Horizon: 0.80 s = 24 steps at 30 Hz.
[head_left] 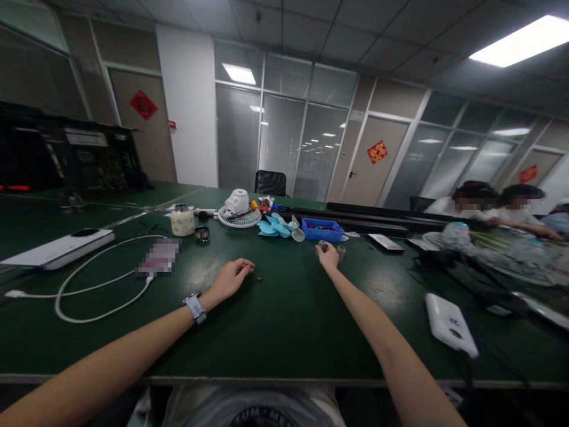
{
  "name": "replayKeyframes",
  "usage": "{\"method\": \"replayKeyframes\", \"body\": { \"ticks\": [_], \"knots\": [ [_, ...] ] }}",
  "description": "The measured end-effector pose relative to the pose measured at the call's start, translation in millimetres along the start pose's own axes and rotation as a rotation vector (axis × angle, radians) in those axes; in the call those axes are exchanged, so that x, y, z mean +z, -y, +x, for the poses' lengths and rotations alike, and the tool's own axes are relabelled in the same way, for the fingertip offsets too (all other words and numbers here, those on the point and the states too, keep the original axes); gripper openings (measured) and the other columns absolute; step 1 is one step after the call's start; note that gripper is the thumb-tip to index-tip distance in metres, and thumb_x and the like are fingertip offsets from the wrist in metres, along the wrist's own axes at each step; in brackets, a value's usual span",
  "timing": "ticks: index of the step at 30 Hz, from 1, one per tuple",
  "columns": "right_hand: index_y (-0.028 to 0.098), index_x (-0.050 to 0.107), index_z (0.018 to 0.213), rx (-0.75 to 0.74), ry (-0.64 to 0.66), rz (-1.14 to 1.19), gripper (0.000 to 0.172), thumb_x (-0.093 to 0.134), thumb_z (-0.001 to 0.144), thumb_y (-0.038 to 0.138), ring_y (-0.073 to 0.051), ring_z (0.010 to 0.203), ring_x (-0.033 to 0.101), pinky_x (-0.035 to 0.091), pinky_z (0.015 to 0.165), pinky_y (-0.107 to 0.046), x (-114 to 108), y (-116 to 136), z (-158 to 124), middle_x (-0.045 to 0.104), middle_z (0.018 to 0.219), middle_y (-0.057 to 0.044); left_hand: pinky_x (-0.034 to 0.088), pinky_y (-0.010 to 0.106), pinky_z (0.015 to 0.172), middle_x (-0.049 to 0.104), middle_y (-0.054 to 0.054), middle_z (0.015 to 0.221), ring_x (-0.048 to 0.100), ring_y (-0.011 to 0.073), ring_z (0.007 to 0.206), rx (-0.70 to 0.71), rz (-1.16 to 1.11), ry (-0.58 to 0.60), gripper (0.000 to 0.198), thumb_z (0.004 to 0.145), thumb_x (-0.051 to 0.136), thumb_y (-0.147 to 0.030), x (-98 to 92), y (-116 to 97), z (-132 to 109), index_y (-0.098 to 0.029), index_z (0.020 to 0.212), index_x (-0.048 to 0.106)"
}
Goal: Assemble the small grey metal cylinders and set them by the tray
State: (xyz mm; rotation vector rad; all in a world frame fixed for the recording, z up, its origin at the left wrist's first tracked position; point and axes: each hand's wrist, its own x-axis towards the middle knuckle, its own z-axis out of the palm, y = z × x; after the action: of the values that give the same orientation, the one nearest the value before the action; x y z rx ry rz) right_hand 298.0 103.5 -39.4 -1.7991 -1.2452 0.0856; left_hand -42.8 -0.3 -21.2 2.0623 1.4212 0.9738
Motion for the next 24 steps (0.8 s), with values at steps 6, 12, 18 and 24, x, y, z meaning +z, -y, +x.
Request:
{"method": "replayKeyframes", "body": {
  "ticks": [6, 12, 18, 24],
  "knots": [
    [0.01, 0.038, 0.138, -0.25, -0.086, 0.02, 0.068, 0.06, 0.08, 0.037, -0.028, 0.123, 0.048, 0.038, 0.099, -0.04, -1.2, 19.7, -32.5, 0.049, 0.134, -0.019, 0.045, 0.033, 0.084, 0.072, 0.004, 0.097, 0.064, 0.0217, 0.094, 0.005, 0.015, -0.033, 0.034, 0.085, 0.035, -0.033, 0.8, 4.4, 2.2, -0.02, 0.098, 0.064],
    [0.026, 0.06, 0.122, -0.602, 0.061, -0.011, 0.045, 0.053, 0.086, 0.052, -0.025, 0.135, 0.031, 0.019, 0.11, -0.047, -2.3, 74.5, -104.1, 0.046, 0.139, -0.009, 0.044, 0.032, 0.078, 0.071, 0.005, 0.087, 0.063, 0.0216, 0.087, -0.002, -0.022, -0.05, 0.032, 0.083, 0.031, -0.03, 1.7, 9.5, 5.5, -0.02, 0.07, 0.058],
    [0.039, 0.071, 0.102, -0.737, 0.519, 0.04, 0.032, 0.064, 0.077, 0.057, -0.027, 0.137, 0.025, 0.024, 0.106, -0.047, -4.1, 92.1, -138.4, 0.041, 0.144, -0.002, 0.037, 0.028, 0.062, 0.055, 0.0, 0.057, 0.054, 0.0181, 0.062, -0.006, 0.023, -0.062, 0.023, 0.074, 0.032, -0.024, -0.2, 5.9, 1.5, -0.021, 0.057, 0.048],
    [0.035, 0.075, 0.089, -0.709, 0.528, 0.02, 0.015, 0.069, 0.078, 0.044, -0.026, 0.131, 0.034, 0.027, 0.103, -0.045, 0.6, 91.7, -136.7, 0.055, 0.129, -0.002, 0.032, 0.027, 0.059, 0.049, -0.001, 0.054, 0.05, 0.0172, 0.06, 0.009, 0.068, -0.03, 0.022, 0.072, 0.032, -0.024, 3.1, 9.2, 1.6, -0.021, 0.055, 0.044]
  ]
}}
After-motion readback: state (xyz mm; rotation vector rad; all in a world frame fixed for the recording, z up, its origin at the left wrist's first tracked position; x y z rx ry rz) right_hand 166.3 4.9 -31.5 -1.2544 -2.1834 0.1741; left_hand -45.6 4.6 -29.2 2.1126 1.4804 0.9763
